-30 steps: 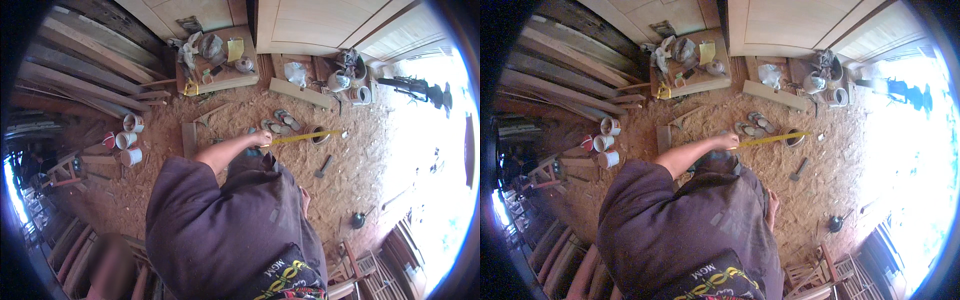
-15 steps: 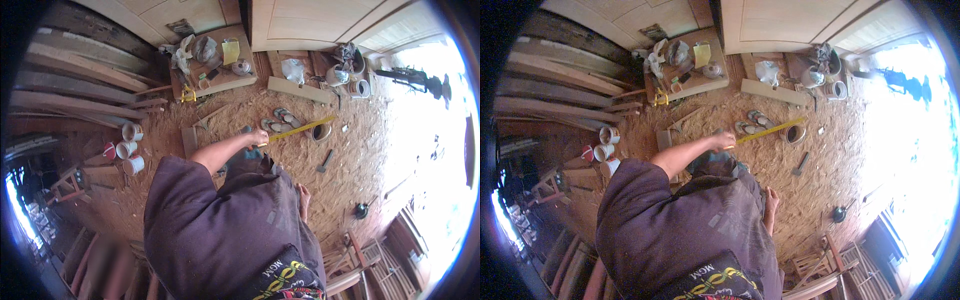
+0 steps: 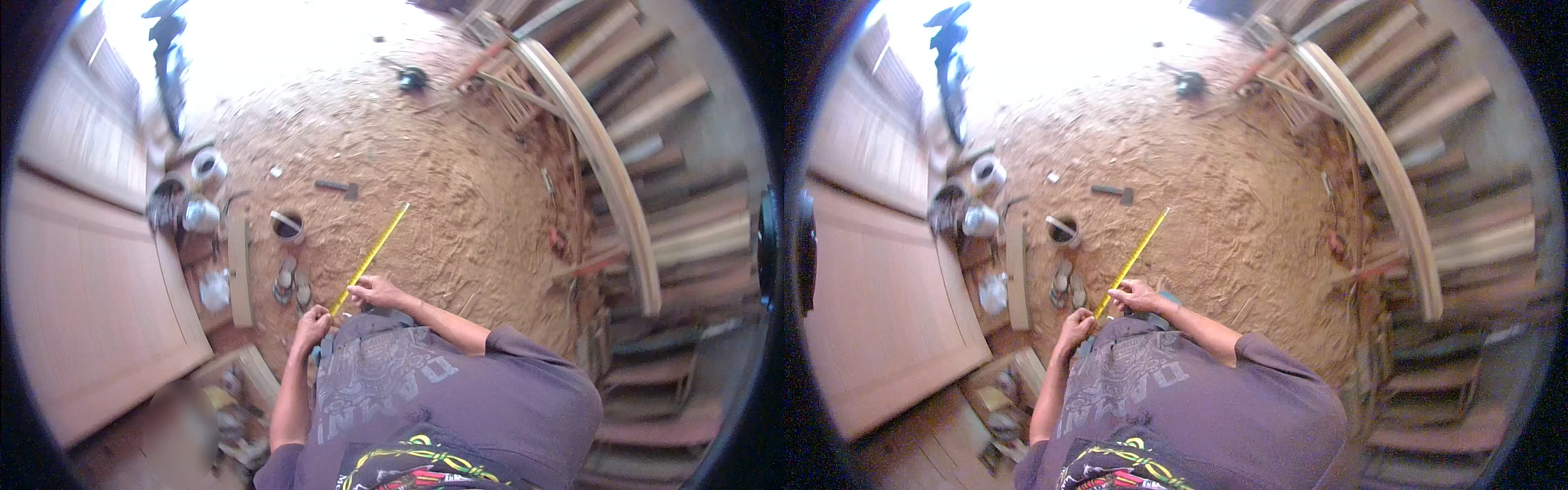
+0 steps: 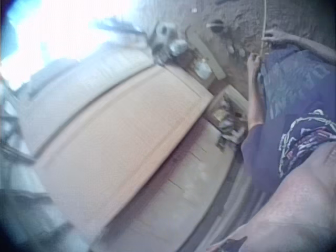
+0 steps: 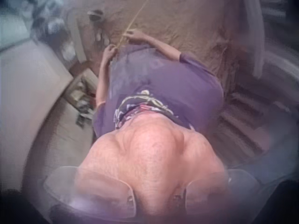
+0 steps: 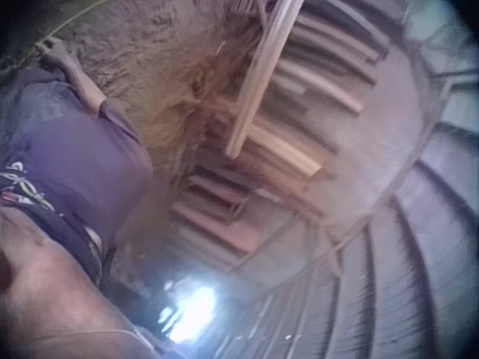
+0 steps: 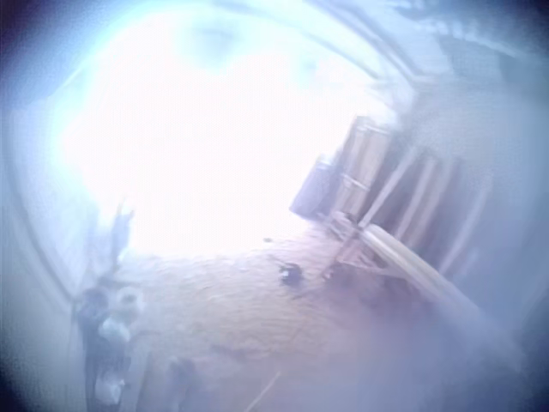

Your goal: The person picks up a long wooden plank, places it on a workbench, and uses a tape measure and pencil to mark measurements along its length. The person repeatedly measures and marks the plank multiple times.

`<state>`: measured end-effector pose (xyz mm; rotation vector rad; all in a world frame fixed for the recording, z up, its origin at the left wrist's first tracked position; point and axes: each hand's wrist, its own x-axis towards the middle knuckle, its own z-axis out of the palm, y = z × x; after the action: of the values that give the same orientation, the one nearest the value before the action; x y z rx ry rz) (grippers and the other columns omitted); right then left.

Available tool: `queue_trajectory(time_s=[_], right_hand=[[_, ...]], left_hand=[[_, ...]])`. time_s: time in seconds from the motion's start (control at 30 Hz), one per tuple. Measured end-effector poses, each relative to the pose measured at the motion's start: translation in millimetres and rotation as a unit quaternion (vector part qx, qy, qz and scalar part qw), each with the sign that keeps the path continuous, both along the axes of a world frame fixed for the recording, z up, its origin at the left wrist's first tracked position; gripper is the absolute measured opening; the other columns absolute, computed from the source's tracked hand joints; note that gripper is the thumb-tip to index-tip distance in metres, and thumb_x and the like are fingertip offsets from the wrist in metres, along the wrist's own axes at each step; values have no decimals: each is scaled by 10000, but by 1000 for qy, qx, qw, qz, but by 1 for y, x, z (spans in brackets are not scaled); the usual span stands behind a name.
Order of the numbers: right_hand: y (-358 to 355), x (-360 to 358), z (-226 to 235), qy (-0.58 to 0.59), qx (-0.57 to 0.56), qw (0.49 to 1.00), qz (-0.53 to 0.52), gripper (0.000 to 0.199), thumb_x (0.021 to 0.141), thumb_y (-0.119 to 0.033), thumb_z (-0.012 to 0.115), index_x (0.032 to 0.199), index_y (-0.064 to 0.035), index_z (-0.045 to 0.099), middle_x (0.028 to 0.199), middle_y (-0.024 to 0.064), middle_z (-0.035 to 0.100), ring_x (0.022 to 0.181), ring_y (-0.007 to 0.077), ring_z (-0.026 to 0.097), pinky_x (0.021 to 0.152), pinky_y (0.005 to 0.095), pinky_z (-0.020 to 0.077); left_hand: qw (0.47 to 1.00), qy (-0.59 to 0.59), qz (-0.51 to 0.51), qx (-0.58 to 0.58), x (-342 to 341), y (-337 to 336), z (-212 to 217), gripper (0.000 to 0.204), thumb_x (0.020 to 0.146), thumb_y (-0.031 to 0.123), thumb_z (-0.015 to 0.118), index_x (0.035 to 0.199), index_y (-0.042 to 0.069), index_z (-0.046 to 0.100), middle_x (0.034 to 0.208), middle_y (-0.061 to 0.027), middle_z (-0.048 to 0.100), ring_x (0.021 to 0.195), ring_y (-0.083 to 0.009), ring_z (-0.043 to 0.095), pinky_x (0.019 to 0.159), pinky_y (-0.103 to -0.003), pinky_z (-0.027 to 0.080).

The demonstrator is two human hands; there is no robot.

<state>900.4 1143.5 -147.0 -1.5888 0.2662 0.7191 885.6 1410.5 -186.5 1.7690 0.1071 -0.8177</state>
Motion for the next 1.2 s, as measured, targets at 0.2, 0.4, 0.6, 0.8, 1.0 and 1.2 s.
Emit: queue_trajectory(time_s=[0.2,0.4,0.6,0.8,1.0,1.2], right_hand=[[-92,8,-22,-24,60,967,-247,437,1047,-438,671,947,-20,753,822,72,744,708,140,696,694,317,576],[-223,-10,-13,-25,11,927,-375,353,1045,-386,673,1019,-49,775,806,43,739,672,123,674,654,296,553],[-370,-81,23,-84,33,746,-659,305,1028,-346,700,980,-49,752,727,9,676,623,86,622,581,247,495],[-446,-185,39,-108,-26,574,-812,286,1030,-318,703,923,-54,724,689,-5,632,577,77,569,557,246,454],[-488,-218,27,-81,-32,486,-870,286,1025,-324,716,882,-75,703,690,-8,632,573,87,571,552,254,456],[-624,-193,36,-74,-47,462,-883,413,1038,-444,687,1138,-44,714,839,10,690,683,81,647,613,244,527]], left_hand=[[976,-67,-182,97,78,-102,28,239,912,234,670,1004,16,705,741,-74,650,704,-154,617,658,-352,516],[930,-83,-343,103,138,-240,36,310,907,304,698,1060,36,729,787,-97,688,736,-165,650,678,-353,530],[854,-70,-505,107,191,-364,41,298,934,330,705,1078,71,736,788,-46,691,710,-122,634,637,-326,513],[771,-75,-621,121,226,-462,39,289,956,338,722,1066,73,752,831,-46,731,792,-118,683,723,-330,555],[702,-97,-704,-52,232,-570,1,265,944,275,765,1094,57,761,923,-77,770,897,-134,704,825,-346,570],[736,-51,-672,-61,246,-721,-26,214,966,251,736,1036,49,744,860,-39,725,816,-112,656,736,-334,546]])
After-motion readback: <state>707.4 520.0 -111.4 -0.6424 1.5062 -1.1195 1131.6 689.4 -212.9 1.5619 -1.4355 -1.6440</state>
